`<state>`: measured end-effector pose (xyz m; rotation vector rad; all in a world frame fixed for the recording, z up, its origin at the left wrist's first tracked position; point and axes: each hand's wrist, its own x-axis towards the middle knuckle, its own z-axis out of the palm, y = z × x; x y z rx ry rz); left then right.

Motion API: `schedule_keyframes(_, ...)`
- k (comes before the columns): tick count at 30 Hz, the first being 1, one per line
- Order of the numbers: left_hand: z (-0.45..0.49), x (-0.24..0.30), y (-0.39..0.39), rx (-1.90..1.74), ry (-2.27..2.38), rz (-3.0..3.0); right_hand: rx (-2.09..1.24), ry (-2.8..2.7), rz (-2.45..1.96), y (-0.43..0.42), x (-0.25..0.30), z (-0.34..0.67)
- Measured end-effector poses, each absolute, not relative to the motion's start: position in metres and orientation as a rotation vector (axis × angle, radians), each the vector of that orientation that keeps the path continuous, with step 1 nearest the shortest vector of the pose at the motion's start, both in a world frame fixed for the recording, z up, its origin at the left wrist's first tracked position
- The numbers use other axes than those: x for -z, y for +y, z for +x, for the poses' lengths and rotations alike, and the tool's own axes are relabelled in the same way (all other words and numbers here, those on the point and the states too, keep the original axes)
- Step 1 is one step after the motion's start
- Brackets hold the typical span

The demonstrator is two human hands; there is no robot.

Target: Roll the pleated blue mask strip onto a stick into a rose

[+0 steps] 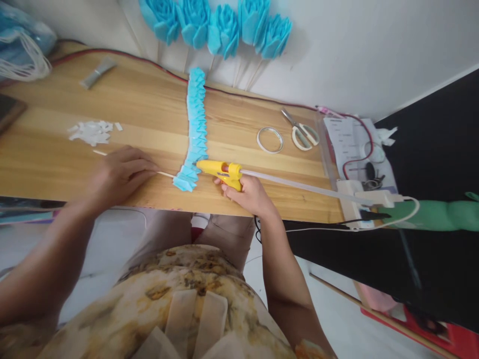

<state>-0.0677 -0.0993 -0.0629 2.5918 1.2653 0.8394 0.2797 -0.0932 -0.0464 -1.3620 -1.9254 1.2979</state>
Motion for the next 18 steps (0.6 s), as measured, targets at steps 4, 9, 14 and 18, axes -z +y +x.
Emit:
schedule_keyframes(4, -0.0659, 0.0625, -0.0981, -0.849, 1.306, 2.534, -1.309, -1.910, -1.354, -0.0936, 0.0481, 0.2808)
schedule_keyframes(9, -0.0649, 0.0639, -0.0963, -0.859, 1.301, 2.521, -1.325, -1.899, -1.354, -0.0933, 0.0525, 0.2825)
schedule_keyframes(14, -0.0667, 0.0638, -0.0959, -0.822, 1.297, 2.553, -1.340, -1.890, -1.354, -0.0931, 0.0530, 0.2828)
schedule_keyframes(18, -0.0676, 0.0625, -0.0965, -0.847, 1.258, 2.583, -1.316, -1.909, -1.371, -0.0929, 0.0511, 0.2821)
